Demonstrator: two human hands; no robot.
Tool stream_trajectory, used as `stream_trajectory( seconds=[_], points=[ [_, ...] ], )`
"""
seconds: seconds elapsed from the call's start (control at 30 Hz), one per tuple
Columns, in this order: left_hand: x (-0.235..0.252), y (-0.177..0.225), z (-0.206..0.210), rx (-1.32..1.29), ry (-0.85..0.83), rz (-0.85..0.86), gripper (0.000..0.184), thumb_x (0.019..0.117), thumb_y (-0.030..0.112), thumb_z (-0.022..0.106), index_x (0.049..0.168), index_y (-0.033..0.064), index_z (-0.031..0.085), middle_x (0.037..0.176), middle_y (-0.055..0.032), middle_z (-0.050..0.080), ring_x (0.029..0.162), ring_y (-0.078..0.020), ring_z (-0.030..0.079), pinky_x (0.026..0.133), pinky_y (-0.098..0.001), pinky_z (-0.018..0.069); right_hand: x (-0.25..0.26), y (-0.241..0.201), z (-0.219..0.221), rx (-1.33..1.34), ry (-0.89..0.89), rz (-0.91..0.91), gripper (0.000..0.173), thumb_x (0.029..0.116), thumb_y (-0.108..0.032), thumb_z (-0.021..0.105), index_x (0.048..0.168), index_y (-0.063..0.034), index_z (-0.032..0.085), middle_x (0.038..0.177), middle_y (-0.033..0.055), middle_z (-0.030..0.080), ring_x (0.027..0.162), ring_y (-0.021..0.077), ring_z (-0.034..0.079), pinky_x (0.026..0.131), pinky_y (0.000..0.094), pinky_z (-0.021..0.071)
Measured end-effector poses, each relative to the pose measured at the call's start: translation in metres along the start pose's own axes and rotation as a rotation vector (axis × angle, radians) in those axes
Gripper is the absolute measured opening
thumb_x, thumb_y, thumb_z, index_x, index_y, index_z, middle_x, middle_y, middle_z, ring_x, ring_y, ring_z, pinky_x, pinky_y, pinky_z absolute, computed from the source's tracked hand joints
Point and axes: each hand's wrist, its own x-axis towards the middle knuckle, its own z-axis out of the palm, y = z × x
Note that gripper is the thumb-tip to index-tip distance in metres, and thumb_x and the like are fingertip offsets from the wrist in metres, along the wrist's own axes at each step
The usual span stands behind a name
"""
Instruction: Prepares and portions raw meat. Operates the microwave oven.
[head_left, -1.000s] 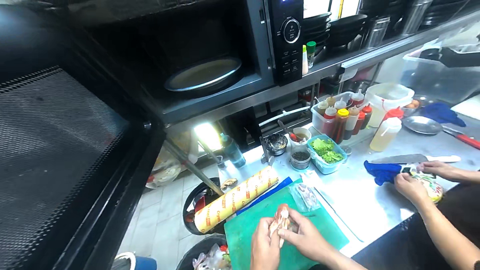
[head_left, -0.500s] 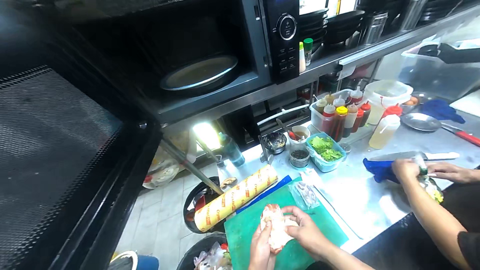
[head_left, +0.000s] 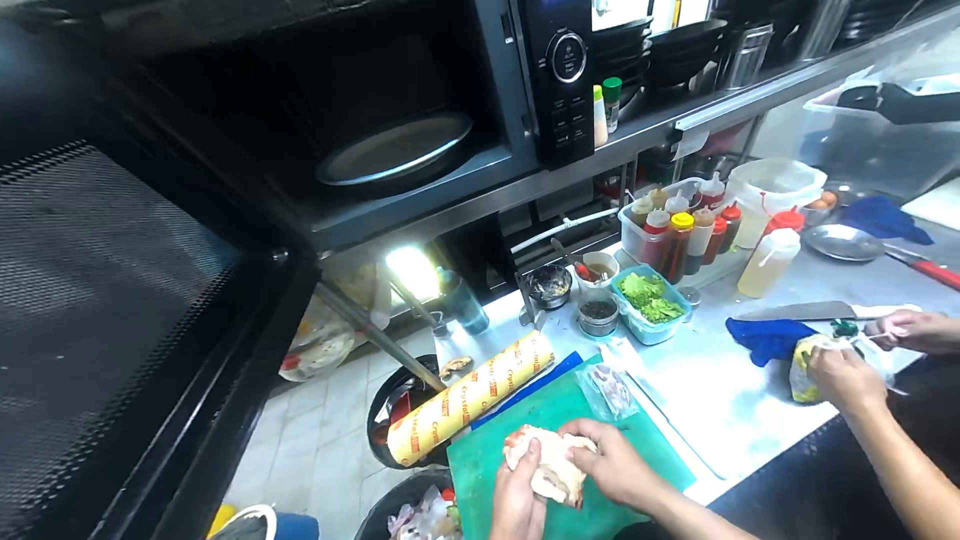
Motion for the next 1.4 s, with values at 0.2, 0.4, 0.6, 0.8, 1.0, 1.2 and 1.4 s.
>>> stream_trajectory(
  seconds=[0.2, 0.4, 0.6, 0.8, 1.0, 1.2, 1.4],
  points=[
    [0.008, -0.009, -0.009, -0.449, -0.188, -0.134, 0.036, 0.1049, 0.025, 0.057, 0.133, 0.0033, 0.055, 0.125, -0.0287, 0.065, 0.113, -0.0434, 0.066, 0.097, -0.0638, 0.0531, 0.004, 0.003, -0.005, 0.239, 0.066, -0.172, 0.020, 0.1009, -0.019, 0.067, 0.118, -0.0213, 0.077, 0.116, -0.0049, 0.076, 0.106, 0.0111, 0.072, 0.095, 0.0370, 0.0623],
    [0.010, 0.024, -0.014, 0.588, -0.132, 0.064, 0.041, 0.0845, 0.009, 0.082, 0.120, -0.0030, 0.066, 0.102, -0.0190, 0.074, 0.089, -0.0297, 0.074, 0.078, -0.0460, 0.0639, -0.002, 0.029, -0.001, -0.018, 0.124, -0.399, 0.016, 0.0902, -0.003, 0.071, 0.099, -0.0147, 0.076, 0.123, -0.0017, 0.072, 0.122, 0.0124, 0.064, 0.106, 0.0358, 0.0563],
    [0.010, 0.015, -0.006, 1.206, -0.288, -0.074, 0.039, 0.0903, 0.038, 0.077, 0.121, 0.0160, 0.069, 0.101, 0.0000, 0.075, 0.086, -0.0135, 0.073, 0.081, -0.0407, 0.0640, 0.000, 0.024, 0.001, 0.051, 0.103, -0.356, 0.015, 0.0888, -0.005, 0.073, 0.099, -0.0157, 0.074, 0.119, -0.0021, 0.071, 0.118, 0.0130, 0.066, 0.102, 0.0355, 0.0579],
    [0.002, 0.013, 0.013, 1.215, -0.167, 0.042, 0.028, 0.0962, 0.020, 0.062, 0.123, 0.0122, 0.066, 0.099, -0.0024, 0.074, 0.089, -0.0145, 0.073, 0.082, -0.0427, 0.0630, 0.001, 0.016, 0.002, -0.142, 0.064, -0.350, 0.047, 0.0950, -0.033, 0.072, 0.138, -0.0183, 0.060, 0.126, -0.0011, 0.067, 0.114, 0.0093, 0.065, 0.100, 0.0356, 0.0578],
    [0.007, 0.009, 0.014, 1.219, -0.067, 0.288, 0.030, 0.0897, 0.046, 0.072, 0.095, 0.0174, 0.068, 0.073, 0.0057, 0.067, 0.066, -0.0088, 0.067, 0.062, -0.0362, 0.0608, 0.015, 0.016, 0.007, -0.185, 0.228, -0.357, 0.038, 0.1007, -0.056, 0.059, 0.102, -0.0218, 0.075, 0.090, -0.0082, 0.073, 0.085, 0.0033, 0.069, 0.077, 0.0326, 0.0605],
    [0.005, 0.008, 0.008, 1.277, -0.072, 0.625, 0.030, 0.0821, 0.043, 0.077, 0.075, 0.0177, 0.063, 0.062, 0.0078, 0.058, 0.056, -0.0053, 0.059, 0.052, -0.0298, 0.0544, 0.019, 0.007, 0.010, 0.104, 0.076, -0.142, 0.047, 0.1029, -0.054, 0.055, 0.079, -0.0148, 0.067, 0.067, -0.0004, 0.063, 0.062, 0.0128, 0.063, 0.059, 0.0376, 0.0532],
    [0.008, 0.001, 0.009, 0.727, -0.152, 0.305, 0.035, 0.0840, 0.032, 0.085, 0.094, 0.0026, 0.070, 0.078, -0.0096, 0.072, 0.068, -0.0221, 0.071, 0.065, -0.0402, 0.0642, 0.015, 0.002, 0.026, 0.681, -0.101, 0.217, 0.058, 0.1008, -0.060, 0.054, 0.113, -0.0052, 0.068, 0.094, 0.0126, 0.075, 0.085, 0.0240, 0.075, 0.080, 0.0456, 0.0637]
  ],
)
